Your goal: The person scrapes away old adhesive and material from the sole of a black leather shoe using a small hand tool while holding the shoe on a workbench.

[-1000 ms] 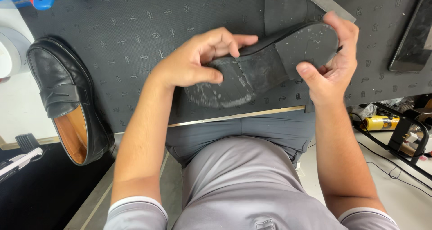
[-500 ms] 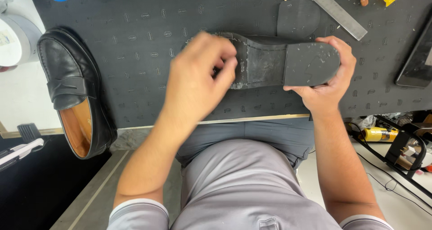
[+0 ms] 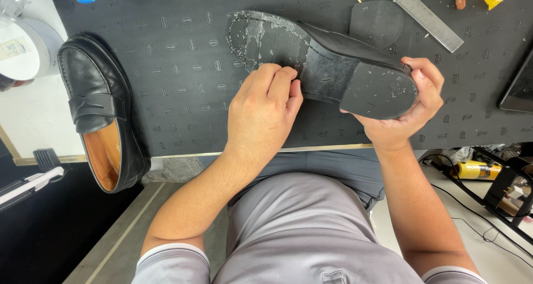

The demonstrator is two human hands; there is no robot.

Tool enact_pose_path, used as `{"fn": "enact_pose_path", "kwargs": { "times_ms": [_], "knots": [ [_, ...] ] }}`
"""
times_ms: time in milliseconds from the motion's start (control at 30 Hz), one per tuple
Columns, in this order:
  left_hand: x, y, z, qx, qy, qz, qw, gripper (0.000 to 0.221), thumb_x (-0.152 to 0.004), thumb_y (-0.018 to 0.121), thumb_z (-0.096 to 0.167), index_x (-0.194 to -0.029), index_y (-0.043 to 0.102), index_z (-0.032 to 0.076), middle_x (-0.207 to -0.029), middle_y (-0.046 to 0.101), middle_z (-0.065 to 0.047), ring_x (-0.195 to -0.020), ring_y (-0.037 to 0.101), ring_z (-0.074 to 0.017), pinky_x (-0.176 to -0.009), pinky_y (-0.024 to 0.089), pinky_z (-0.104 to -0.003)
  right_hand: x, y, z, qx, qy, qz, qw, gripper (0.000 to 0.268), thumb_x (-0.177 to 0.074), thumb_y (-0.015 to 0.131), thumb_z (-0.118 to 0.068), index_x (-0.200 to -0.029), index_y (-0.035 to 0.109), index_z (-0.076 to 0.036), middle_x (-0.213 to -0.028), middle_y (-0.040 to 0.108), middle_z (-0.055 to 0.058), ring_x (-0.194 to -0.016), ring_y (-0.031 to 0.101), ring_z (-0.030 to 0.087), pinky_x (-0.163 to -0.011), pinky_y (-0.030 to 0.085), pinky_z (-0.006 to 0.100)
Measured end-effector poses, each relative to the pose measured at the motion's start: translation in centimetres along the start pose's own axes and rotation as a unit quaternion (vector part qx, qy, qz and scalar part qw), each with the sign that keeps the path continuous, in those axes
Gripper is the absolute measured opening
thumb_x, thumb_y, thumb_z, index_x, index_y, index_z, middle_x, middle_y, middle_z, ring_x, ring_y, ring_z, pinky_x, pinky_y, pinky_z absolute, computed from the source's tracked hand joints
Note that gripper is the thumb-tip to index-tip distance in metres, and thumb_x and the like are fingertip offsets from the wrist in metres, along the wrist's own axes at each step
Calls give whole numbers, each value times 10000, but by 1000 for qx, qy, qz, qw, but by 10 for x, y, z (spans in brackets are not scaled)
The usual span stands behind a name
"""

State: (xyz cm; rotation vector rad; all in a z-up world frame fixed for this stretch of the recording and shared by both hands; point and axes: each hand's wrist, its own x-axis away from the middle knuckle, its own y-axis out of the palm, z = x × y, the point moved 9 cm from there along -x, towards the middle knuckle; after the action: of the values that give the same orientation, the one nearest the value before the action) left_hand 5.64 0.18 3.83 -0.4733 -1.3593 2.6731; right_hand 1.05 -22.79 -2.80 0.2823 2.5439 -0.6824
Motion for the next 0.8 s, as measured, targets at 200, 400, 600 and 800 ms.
{"fn": "enact_pose_path", "kwargs": {
  "times_ms": [200,400,600,800],
  "knots": [
    [-4,10,9,-88,12,-26,996,164,-911,755,63,-869,598,38,-872,557,-97,-753,618,-223,-639,537,-314,2,0,0,15,-2,-6,1000,1108,-662,1050,-257,-1509,336,-241,-1441,447,124,-1189,566,220,-905,513,347],
    [-14,32,10,-209,12,-99,973,179,-719,740,16,-777,573,42,-810,548,-84,-703,610,-174,-530,524,-268,-2,3,-2,5,-2,-16,1000,1123,-674,1082,-240,-1510,334,-233,-1446,451,136,-1173,575,210,-895,516,329],
    [-23,39,8,-227,11,-85,970,187,-730,762,55,-774,579,56,-811,552,-68,-721,615,-166,-507,518,-270,-4,2,-2,-4,-6,-21,1000,1116,-670,1091,-209,-1499,343,-214,-1424,468,129,-1206,584,235,-970,545,363],
    [-21,28,5,-151,40,-32,987,253,-720,780,139,-819,564,52,-873,545,-81,-757,610,-203,-580,535,-295,1,5,6,-39,24,-23,999,1092,-713,1080,-220,-1503,327,-214,-1425,447,130,-1203,577,191,-947,536,306]
  ]
}}
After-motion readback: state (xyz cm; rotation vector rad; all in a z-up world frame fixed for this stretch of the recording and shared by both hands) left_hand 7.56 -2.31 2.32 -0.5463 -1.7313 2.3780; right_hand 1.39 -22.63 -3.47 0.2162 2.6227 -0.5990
